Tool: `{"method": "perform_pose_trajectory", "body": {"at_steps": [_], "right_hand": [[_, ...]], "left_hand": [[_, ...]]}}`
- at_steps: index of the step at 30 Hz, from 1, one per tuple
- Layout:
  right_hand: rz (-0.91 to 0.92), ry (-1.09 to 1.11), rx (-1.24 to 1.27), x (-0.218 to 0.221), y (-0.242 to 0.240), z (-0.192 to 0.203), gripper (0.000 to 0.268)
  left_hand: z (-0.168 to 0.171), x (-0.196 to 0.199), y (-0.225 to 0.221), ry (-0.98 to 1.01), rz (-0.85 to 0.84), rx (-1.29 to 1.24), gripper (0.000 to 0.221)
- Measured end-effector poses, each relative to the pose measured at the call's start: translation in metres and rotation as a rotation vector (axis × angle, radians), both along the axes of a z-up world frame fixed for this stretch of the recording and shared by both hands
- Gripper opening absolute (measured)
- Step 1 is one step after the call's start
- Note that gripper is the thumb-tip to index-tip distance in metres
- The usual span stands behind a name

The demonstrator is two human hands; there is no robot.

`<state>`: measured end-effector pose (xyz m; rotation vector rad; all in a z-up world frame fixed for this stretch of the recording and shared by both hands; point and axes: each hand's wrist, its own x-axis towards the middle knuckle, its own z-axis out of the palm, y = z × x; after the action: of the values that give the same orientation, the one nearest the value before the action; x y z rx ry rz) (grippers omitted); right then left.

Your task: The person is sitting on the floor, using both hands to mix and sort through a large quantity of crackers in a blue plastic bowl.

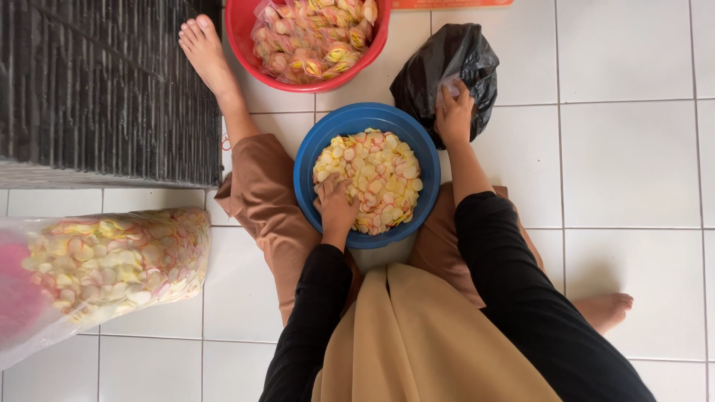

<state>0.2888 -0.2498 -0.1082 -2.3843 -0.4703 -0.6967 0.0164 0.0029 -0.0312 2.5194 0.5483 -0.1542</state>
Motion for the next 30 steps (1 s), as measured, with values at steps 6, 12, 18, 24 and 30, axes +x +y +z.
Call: {"method": "perform_pose_trajectory", "body": {"at_steps": [6,12,18,24,30], "right_hand": [[-0.113,0.060,0.243,0.002,-0.001,0.013,0.030],[-0.245,0.007,0.683,-0.036,-0.001,0.088,0.016],[0.216,0.084,0.596,-0.123,0.045,0.168,0.028],[0.677,0.396,0.503,-0.200,0.099,0.166,0.025],[0.608,0.428,0.358,-0.201,0.111,0.149,0.021]], "left_hand": [[-0.008,0.001,0.003,0.007,-0.001,0.028,0.034],[-0.010,0.000,0.001,-0.065,0.026,-0.006,0.038],[0.017,-0.004,-0.002,-0.357,0.053,-0.109,0.054],[0.055,-0.009,-0.011,-0.500,-0.121,-0.644,0.057],[0.028,-0.020,0.014,-0.237,-0.055,-0.839,0.016]]}}
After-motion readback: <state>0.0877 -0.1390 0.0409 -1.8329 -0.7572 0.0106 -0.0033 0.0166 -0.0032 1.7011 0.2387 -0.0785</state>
